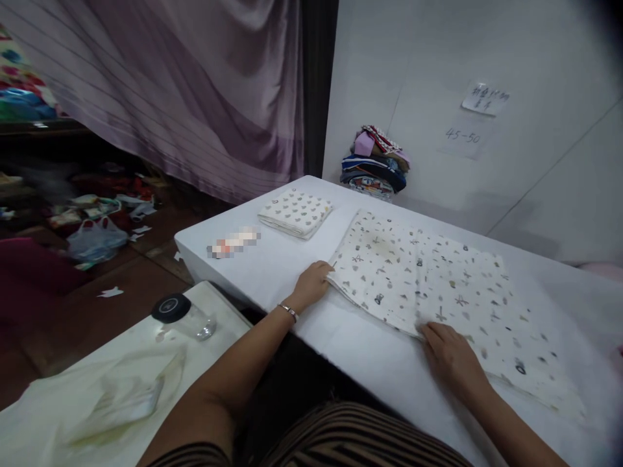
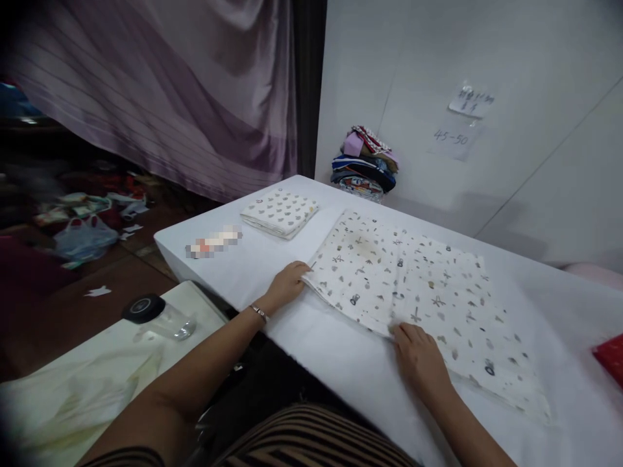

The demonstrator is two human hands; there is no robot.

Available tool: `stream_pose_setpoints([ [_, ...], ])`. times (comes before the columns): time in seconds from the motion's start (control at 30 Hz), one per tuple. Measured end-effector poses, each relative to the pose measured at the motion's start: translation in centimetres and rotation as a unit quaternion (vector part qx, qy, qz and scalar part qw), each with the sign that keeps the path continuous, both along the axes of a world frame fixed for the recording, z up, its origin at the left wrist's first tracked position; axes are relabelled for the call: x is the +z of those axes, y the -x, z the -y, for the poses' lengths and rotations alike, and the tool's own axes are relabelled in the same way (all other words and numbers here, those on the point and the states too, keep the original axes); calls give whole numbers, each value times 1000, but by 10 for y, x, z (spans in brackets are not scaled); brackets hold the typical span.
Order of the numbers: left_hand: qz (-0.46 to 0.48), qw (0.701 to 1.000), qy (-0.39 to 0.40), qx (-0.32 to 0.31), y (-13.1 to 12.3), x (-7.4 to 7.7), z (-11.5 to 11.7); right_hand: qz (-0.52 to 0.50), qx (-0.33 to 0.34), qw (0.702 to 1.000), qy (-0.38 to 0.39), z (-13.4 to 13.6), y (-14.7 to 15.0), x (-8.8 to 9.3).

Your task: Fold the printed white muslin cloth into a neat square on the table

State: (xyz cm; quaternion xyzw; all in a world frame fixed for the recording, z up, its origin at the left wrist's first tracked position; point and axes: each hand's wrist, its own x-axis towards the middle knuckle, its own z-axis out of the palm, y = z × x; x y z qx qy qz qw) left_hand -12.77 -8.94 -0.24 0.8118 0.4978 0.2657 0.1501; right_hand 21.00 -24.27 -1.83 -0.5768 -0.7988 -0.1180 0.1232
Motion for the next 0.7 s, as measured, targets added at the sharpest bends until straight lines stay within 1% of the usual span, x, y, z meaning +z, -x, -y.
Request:
stream_pose_setpoints([
  [0.1,69,995,35,69,-1,4,9,-41,42,998,16,-16,30,9],
  [0.23,163,969,98,156,-6,1,16,-120,94,986,70,-57,87,24],
  [0.33,258,934,164,186,-12,-6,18,-171,100,973,119,-91,128,35],
  [0.4,336,897,216,188,-15,-9,18,-194,92,965,153,-109,148,41],
  [0.5,447,831,278,180,-17,-8,19,-220,92,954,183,-124,165,43],
  [0.53,471,815,289,176,-17,-7,20,-232,96,950,188,-126,167,42],
  [0.6,499,795,301,168,-17,-5,20,-262,106,939,195,-129,169,39],
  [0.7,503,791,307,167,-16,-5,21,-302,113,924,207,-131,167,33],
])
